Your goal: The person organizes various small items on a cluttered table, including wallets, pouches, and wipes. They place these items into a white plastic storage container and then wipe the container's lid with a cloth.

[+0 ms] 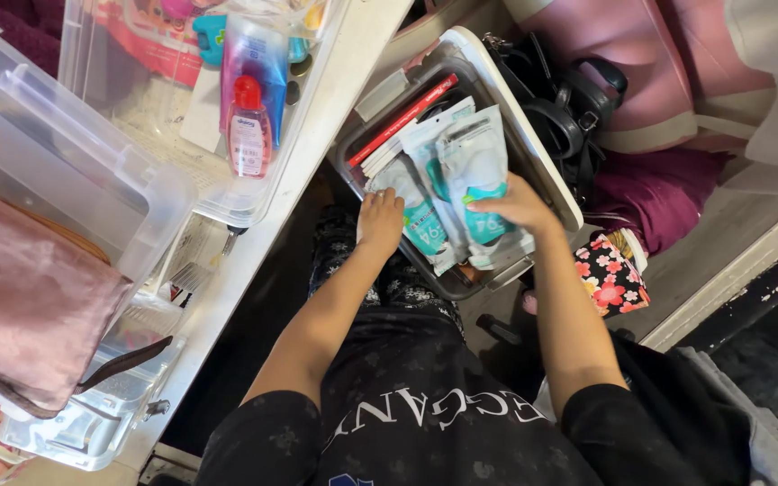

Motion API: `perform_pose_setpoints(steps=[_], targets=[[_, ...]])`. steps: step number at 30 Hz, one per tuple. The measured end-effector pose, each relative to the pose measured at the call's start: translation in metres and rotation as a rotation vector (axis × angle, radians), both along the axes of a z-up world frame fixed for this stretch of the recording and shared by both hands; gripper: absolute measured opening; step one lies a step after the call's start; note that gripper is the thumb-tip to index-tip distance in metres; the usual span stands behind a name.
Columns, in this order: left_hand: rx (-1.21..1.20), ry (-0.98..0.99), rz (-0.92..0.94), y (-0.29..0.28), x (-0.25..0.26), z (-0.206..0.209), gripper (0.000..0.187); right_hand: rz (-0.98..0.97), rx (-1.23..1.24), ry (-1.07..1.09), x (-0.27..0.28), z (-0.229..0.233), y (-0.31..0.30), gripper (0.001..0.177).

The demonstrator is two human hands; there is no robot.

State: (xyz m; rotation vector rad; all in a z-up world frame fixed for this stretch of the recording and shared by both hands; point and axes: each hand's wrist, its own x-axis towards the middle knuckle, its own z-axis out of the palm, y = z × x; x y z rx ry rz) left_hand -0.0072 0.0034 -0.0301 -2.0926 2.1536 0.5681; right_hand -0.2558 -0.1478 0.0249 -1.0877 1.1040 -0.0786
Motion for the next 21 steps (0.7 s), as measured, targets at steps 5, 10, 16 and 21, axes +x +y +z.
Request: perform_pose_setpoints(steps=[5, 10, 16, 21], targets=[[0.064, -0.04, 0.02, -0.006, -0.002, -0.004, 0.025, 0.214, -0.33, 0.139, 0.002, -0.015, -0.016, 0.083], [0.105, -0.046, 0.024, -0.007, -0.009, 0.005, 0.061, 0.249, -0.511, 0.393, 0.025, -0.029, -0.014, 0.092], [0.153, -0.202, 0.019, -0.022, -0.014, 0.011, 0.072, 0.327, -0.769, 0.646, 0.024, -0.013, -0.01, 0.078], [0.195, -0.241, 0.05, -0.02, -0.013, 0.005, 0.085, -0.055, -0.428, 0.055, 0.008, 0.005, -0.008, 0.062]])
